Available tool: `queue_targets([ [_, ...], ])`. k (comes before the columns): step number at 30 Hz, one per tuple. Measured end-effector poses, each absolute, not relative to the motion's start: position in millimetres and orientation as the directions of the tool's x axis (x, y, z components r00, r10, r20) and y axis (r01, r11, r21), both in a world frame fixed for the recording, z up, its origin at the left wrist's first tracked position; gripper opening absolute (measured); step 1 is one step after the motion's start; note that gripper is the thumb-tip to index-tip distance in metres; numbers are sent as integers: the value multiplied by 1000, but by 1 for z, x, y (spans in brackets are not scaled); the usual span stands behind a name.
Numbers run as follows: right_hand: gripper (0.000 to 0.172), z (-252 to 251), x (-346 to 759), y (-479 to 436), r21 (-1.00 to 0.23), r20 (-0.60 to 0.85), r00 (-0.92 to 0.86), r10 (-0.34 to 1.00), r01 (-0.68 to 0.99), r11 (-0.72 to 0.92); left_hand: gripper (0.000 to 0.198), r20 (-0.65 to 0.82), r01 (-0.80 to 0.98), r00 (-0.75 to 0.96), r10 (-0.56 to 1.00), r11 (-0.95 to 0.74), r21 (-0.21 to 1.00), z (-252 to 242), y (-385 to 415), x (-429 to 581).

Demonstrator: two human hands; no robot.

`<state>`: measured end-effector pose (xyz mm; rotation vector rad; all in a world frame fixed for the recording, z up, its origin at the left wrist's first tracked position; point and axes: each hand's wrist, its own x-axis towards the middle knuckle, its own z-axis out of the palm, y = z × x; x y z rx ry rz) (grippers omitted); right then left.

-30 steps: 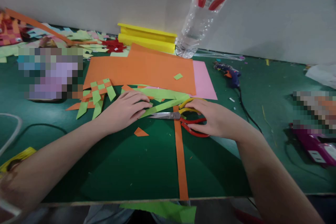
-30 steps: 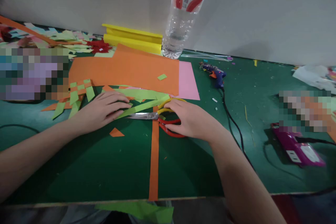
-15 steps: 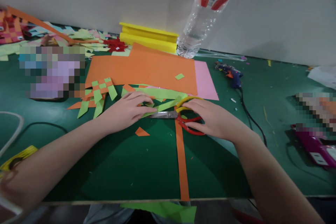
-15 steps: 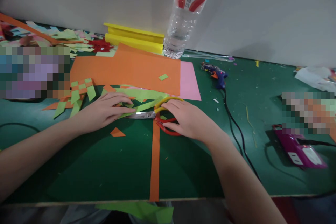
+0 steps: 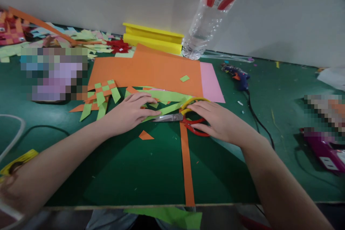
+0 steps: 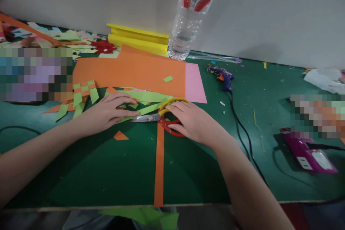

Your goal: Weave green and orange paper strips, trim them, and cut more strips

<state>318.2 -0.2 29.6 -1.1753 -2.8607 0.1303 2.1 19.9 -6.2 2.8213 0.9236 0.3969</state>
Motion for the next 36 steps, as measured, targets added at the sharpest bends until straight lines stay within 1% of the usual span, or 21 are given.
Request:
queue_targets([
  [7, 44, 31, 315, -3, -168, 3, -706, 708, 698, 696, 34, 215, 532, 777, 592, -800, 279, -6, 21, 2],
  [12, 42, 32, 316, -4, -154, 11, -702, 712, 703, 695, 34, 220, 535, 771, 598, -795, 286, -7, 21, 1],
  [19, 42, 34, 315, -4, -182, 7, -699, 715, 703, 688, 33, 212, 547, 757, 618, -776, 314, -8, 21, 1],
  [26, 43, 35, 310, -6, -187, -40, -703, 710, 704, 686, 34, 202, 541, 766, 610, -782, 309, -7, 22, 0],
  [36, 43, 34, 310, -5, -202, -25, -713, 701, 690, 695, 37, 180, 551, 773, 608, -785, 283, -3, 21, 2],
])
